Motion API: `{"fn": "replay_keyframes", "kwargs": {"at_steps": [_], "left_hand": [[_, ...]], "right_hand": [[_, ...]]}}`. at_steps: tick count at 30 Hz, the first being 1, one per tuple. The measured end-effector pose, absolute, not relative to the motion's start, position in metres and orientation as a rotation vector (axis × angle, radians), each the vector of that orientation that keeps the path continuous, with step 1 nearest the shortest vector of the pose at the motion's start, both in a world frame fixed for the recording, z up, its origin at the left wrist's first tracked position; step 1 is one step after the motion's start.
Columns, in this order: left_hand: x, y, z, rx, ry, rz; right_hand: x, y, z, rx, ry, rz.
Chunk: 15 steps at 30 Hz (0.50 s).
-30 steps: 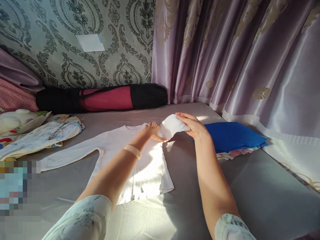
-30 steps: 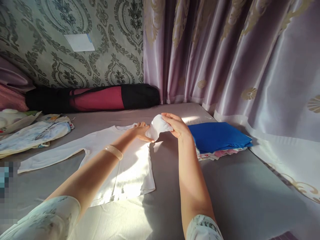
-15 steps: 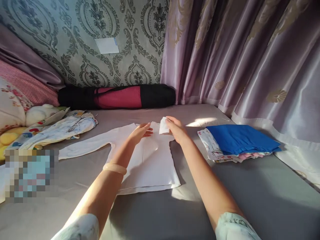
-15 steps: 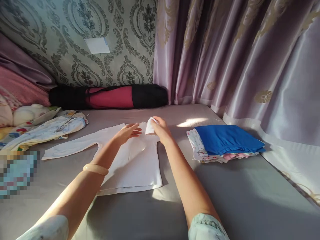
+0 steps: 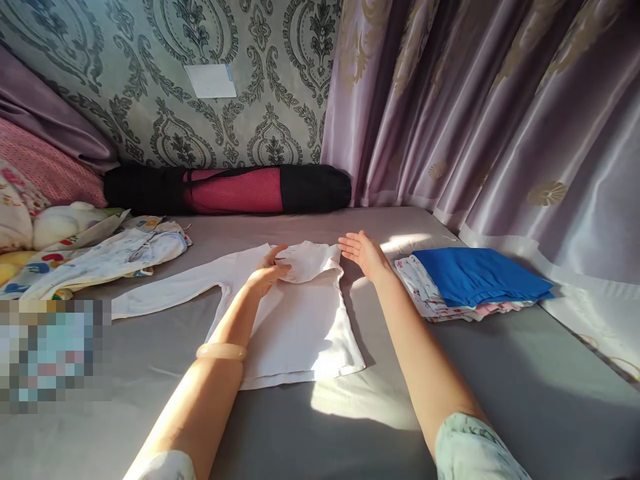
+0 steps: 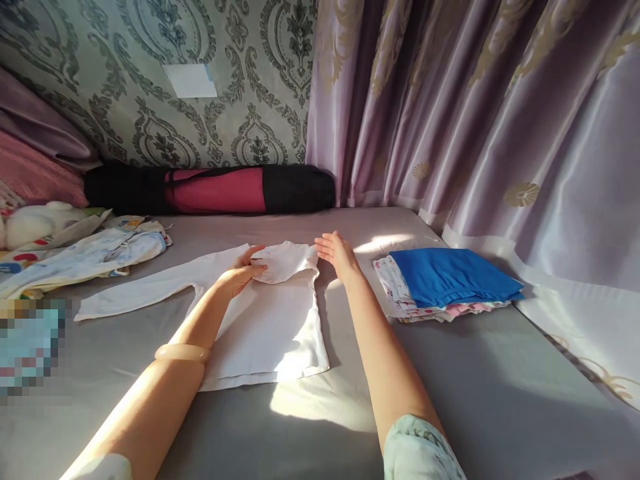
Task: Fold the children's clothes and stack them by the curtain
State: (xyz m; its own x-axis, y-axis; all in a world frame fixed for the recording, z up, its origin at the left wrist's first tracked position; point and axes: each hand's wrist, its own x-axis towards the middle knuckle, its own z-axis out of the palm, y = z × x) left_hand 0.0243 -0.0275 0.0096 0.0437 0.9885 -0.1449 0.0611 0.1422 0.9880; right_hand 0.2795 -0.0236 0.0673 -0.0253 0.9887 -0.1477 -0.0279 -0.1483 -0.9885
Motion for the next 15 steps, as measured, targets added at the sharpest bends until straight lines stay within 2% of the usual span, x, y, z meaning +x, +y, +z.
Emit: {"fn": "replay_keyframes", "kwargs": {"at_steps": [4,8,15], "left_hand": [[0.021,-0.024,0.009,1.235,1.172,1.263],[0.013,-0.017,0.007,1.19,1.304,1.436],[-0.003,-0.017,0.002,1.1,1.559,1.4]], "right_hand": [[0.288,-0.017,0.054,-1.424,-1.118,1.231],[0.282,-0.012,0.035,-1.507,-1.174,1.059],[0.261,-0.021,0.017,-1.663,-1.871,0.594]]}}
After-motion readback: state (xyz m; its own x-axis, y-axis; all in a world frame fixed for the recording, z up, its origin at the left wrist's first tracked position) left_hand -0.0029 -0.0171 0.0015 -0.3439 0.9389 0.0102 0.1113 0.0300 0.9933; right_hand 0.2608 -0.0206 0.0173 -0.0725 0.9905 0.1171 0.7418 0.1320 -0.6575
